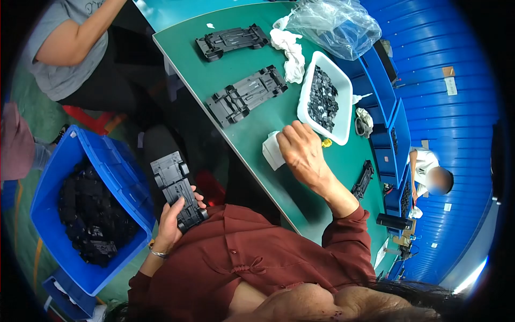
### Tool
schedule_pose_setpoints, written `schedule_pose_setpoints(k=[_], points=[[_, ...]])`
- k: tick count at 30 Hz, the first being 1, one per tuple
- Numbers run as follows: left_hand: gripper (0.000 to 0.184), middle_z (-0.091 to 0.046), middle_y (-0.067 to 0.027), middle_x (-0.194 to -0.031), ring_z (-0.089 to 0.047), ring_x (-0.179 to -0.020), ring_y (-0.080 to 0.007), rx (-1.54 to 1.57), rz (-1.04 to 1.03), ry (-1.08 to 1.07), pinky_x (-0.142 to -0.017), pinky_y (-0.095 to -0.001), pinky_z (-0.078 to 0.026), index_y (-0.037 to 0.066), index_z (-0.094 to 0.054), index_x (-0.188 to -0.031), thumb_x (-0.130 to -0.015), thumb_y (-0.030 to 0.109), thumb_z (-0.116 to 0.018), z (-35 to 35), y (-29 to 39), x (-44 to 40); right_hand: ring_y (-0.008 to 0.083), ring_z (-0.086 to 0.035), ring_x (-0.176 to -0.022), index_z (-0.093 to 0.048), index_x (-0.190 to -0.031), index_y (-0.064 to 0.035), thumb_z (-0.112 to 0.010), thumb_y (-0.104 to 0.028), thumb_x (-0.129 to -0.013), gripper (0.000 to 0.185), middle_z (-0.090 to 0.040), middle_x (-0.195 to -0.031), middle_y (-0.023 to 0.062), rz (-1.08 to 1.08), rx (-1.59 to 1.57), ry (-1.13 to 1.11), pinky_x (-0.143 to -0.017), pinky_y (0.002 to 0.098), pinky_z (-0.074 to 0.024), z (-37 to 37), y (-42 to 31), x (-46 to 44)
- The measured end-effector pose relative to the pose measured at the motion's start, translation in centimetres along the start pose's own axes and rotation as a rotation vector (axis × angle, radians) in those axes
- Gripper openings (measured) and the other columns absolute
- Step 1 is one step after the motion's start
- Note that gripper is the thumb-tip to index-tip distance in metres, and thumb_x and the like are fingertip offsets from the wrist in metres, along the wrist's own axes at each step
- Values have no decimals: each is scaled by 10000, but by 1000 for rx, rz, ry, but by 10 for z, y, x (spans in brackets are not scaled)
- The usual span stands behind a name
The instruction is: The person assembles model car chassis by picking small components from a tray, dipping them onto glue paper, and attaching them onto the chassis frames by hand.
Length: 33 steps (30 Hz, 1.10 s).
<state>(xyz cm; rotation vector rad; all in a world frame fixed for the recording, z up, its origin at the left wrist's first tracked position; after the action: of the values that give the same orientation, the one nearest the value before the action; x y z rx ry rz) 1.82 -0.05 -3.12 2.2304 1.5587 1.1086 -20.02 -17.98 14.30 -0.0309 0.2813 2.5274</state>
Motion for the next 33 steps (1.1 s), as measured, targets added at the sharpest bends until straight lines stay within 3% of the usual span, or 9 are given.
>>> schedule_pose_setpoints(k=[4,7,8,11,15,33], points=[[628,-597,-180,-1253,-644,-1096,-254,50,-57,-141,-949,-430,-572,-37,-369,-1487,-1109,454,-263,-5,-2,2,288,-624,-791,-663,-881,-8,-695,-20,-766,120,-622,-850,108,-232,-369,287,-671,381,-513,14,18,12],[714,-581,-161,-1263,-627,-1106,-247,-43,-96,-181,-964,-446,-561,-14,-327,-1519,-1088,542,-210,-3,-4,2,138,-654,-784,-693,-946,9,-684,-61,-918,76,-688,-839,45,-843,-1073,217,-687,311,-528,-19,44,44],[731,-584,-152,-1250,-626,-1101,-247,-64,-109,-178,-957,-460,-563,2,-324,-1525,-1079,569,-204,-3,-5,1,88,-618,-771,-690,-938,11,-675,-86,-949,99,-686,-840,27,-876,-1415,259,-692,274,-510,-24,46,48],[748,-585,-151,-1244,-624,-1084,-239,-46,-109,-179,-942,-463,-569,10,-319,-1529,-1071,588,-192,-5,-6,2,105,-595,-713,-685,-951,1,-714,-94,-923,103,-677,-838,42,-984,-1798,296,-693,262,-493,-32,45,60],[737,-581,-149,-1260,-617,-1093,-229,12,-111,-182,-958,-444,-557,21,-322,-1529,-1073,587,-200,-7,-5,4,125,-602,-723,-671,-933,-7,-713,-99,-930,101,-666,-846,56,-1023,-2015,238,-686,267,-492,-37,41,68],[717,-588,-137,-1258,-615,-1071,-224,10,-157,-132,-955,-466,-555,52,-326,-1530,-1076,584,-170,-14,1,10,126,-608,-727,-650,-931,2,-711,-75,-925,98,-661,-855,68,-1036,-2082,275,-680,261,-499,-38,33,77]])
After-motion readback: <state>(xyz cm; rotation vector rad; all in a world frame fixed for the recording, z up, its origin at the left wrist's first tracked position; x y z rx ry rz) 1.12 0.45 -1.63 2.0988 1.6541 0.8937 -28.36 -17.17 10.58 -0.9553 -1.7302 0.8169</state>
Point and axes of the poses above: each hand's wrist, its own x-axis away from the middle knuckle, its own z-axis out of the back of the hand, y = z × x, the point moved 6 cm from there along -x, towards the middle knuckle
